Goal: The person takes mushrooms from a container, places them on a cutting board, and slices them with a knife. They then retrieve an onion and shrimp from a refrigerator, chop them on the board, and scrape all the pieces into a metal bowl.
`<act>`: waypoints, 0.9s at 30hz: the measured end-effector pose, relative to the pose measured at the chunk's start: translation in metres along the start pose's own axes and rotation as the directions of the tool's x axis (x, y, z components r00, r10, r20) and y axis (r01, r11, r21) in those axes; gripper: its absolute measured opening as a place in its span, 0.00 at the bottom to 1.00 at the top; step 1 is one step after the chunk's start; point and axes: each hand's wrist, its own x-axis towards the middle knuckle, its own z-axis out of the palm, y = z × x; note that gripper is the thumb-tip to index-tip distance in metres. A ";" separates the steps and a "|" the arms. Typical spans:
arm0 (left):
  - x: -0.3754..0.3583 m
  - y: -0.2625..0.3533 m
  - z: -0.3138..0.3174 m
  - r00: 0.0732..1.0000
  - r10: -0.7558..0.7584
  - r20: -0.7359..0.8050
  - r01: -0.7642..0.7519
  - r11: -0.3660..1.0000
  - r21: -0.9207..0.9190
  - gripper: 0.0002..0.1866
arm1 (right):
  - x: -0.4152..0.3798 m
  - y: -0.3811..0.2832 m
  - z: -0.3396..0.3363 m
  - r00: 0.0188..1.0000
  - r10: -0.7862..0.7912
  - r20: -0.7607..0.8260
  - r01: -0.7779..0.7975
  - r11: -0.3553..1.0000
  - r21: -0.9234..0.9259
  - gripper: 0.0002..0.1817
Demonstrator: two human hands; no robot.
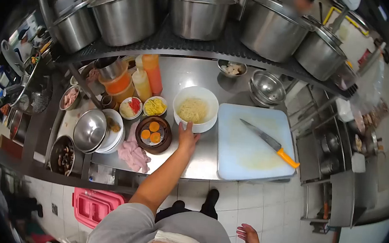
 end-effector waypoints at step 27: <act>-0.115 0.203 -0.126 0.530 0.829 0.176 0.215 -0.332 0.919 0.19 | 0.102 -0.291 -0.001 0.760 0.468 0.451 0.402 0.207 -0.892 0.29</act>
